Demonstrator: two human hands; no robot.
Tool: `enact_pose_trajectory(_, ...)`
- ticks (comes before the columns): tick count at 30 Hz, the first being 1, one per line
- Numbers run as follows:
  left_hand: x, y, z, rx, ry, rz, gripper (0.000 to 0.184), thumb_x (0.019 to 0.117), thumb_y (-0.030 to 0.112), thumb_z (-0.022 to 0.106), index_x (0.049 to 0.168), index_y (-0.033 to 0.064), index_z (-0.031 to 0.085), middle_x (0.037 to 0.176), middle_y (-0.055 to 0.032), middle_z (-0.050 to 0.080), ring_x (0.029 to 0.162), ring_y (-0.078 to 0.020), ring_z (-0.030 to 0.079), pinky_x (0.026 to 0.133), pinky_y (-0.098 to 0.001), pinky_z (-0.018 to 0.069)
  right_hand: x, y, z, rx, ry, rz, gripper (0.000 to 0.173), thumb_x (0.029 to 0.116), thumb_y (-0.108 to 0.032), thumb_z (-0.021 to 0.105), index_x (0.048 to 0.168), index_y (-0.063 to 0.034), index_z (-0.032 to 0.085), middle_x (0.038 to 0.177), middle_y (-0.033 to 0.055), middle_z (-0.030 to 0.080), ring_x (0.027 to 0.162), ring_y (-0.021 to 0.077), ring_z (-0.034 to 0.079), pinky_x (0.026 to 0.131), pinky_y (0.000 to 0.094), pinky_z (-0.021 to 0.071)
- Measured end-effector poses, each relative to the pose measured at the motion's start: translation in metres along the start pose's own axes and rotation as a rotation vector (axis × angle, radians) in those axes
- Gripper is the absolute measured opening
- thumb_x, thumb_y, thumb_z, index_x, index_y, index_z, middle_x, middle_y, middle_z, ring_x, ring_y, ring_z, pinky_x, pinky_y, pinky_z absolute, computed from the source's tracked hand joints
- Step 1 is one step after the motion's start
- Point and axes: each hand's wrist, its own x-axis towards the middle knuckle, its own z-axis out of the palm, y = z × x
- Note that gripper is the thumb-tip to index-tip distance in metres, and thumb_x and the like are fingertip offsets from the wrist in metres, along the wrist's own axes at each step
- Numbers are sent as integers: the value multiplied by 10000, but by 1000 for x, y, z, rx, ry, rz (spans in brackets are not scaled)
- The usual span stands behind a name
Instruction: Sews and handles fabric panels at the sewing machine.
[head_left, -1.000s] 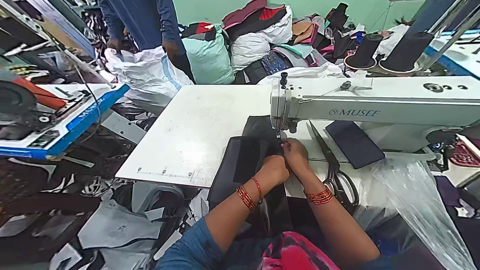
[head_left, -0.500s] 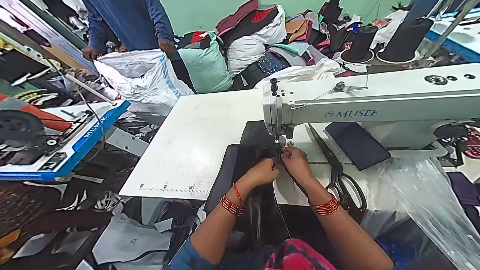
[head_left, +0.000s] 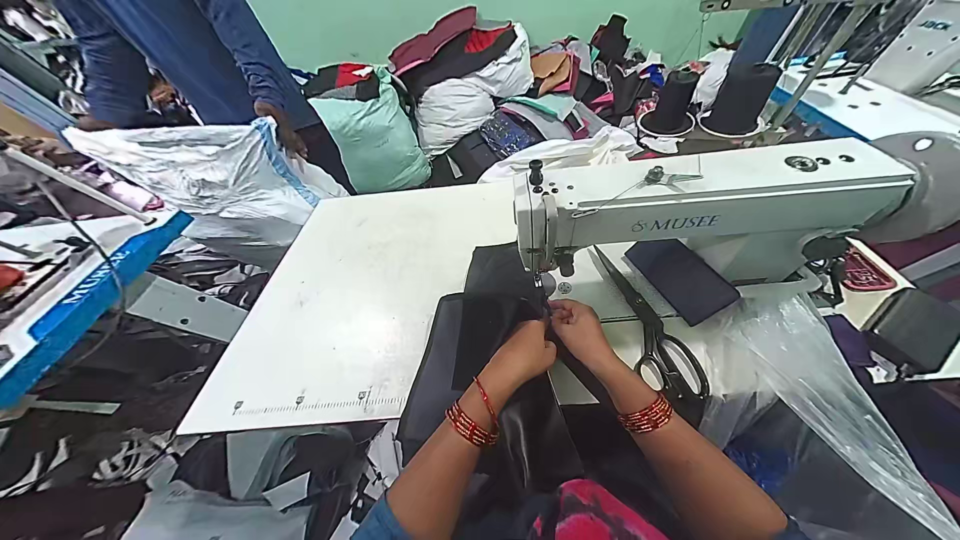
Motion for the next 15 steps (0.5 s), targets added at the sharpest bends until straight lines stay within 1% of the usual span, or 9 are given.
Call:
enact_pose_trajectory(2, 0, -1, 0, -6, -3, 8, 389, 989, 97, 513, 1335, -68, 581, 1230, -263, 650, 1188, -365, 628, 1020, -539, 475, 0, 1, 0, 7, 2, -3, 346, 966, -21, 585, 1303, 43, 630, 1100, 178, 695, 916, 159, 659, 844, 300, 534)
enact_pose_trajectory(4, -1, -3, 1, -21, 8, 16, 362, 989, 97, 515, 1299, -70, 598, 1203, -264, 655, 1168, -365, 635, 1002, -540, 484, -1, 3, 1, 21, 8, -6, 337, 958, -17, 589, 1285, 47, 639, 1088, 174, 698, 914, 151, 663, 838, 292, 539)
enact_pose_trajectory(7, -2, -4, 2, -39, 19, 30, 372, 990, 103, 513, 1310, -64, 602, 1216, -259, 659, 1185, -360, 634, 1018, -535, 481, -3, 3, -1, 47, 9, -9, 330, 951, -9, 598, 1271, 57, 642, 1073, 167, 700, 892, 126, 660, 825, 271, 539)
enact_pose_trajectory(10, -4, -4, 2, -49, 25, 34, 324, 989, 100, 518, 1251, -59, 624, 1157, -245, 665, 1123, -351, 645, 974, -527, 492, -6, 2, -2, 62, 6, 3, 327, 941, 0, 608, 1261, 59, 644, 1034, 151, 702, 856, 107, 652, 798, 255, 536)
enact_pose_trajectory(13, -4, -4, 2, -49, 30, 38, 327, 989, 102, 521, 1251, -59, 628, 1151, -243, 671, 1116, -349, 650, 972, -522, 496, -6, 3, -2, 65, 11, -3, 323, 933, 2, 616, 1250, 54, 650, 1024, 142, 703, 843, 93, 650, 781, 240, 534)
enact_pose_trajectory(15, -5, -3, 2, -48, 30, 25, 281, 989, 103, 523, 1186, -59, 641, 1097, -236, 671, 1068, -345, 657, 933, -521, 505, -7, 5, -2, 43, 9, -20, 333, 933, 0, 606, 1260, 51, 650, 1031, 144, 704, 840, 94, 650, 779, 243, 535)
